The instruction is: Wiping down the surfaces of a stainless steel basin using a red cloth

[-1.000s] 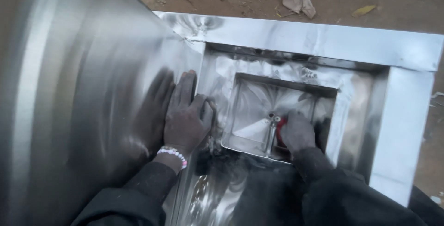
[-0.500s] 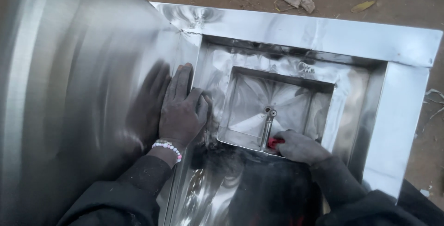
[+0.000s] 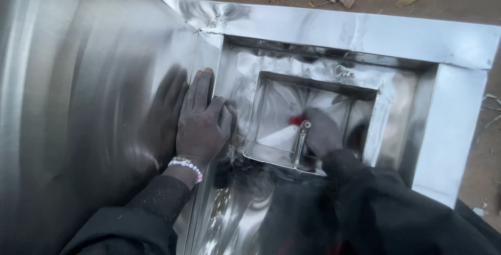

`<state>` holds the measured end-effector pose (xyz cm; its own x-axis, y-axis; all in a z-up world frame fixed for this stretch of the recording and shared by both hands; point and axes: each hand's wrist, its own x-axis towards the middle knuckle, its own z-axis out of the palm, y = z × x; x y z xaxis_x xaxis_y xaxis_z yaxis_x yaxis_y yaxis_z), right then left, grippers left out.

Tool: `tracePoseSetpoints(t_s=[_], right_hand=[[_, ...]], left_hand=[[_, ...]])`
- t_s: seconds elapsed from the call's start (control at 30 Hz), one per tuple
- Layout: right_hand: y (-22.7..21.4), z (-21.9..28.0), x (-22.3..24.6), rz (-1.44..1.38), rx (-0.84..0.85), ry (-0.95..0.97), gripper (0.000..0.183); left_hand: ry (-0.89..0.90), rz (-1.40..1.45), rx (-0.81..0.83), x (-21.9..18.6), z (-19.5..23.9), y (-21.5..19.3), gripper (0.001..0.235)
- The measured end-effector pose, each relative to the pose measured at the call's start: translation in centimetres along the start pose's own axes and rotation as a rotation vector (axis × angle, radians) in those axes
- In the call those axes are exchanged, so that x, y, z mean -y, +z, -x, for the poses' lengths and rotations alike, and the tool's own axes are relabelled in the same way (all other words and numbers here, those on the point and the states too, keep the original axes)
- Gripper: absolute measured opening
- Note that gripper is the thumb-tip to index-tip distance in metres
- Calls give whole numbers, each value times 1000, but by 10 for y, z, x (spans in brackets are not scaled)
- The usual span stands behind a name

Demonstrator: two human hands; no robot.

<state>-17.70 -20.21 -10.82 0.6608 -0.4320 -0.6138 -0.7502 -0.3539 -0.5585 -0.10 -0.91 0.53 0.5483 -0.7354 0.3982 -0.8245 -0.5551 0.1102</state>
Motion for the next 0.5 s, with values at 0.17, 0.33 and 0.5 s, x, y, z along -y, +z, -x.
tracePoseSetpoints(t_s=[0.17,0.33,0.5], right_hand=[[-2,-14,-26,-35,-474,146,29],[34,-72,-66,-191,-758,296,24],[29,-73,-56,-2,-648,255,30]], left_hand=[[2,37,-28,0,0,4,11],[4,50,-31,0,-3,-1,12],[-5,37,-36,0,1,2,13]])
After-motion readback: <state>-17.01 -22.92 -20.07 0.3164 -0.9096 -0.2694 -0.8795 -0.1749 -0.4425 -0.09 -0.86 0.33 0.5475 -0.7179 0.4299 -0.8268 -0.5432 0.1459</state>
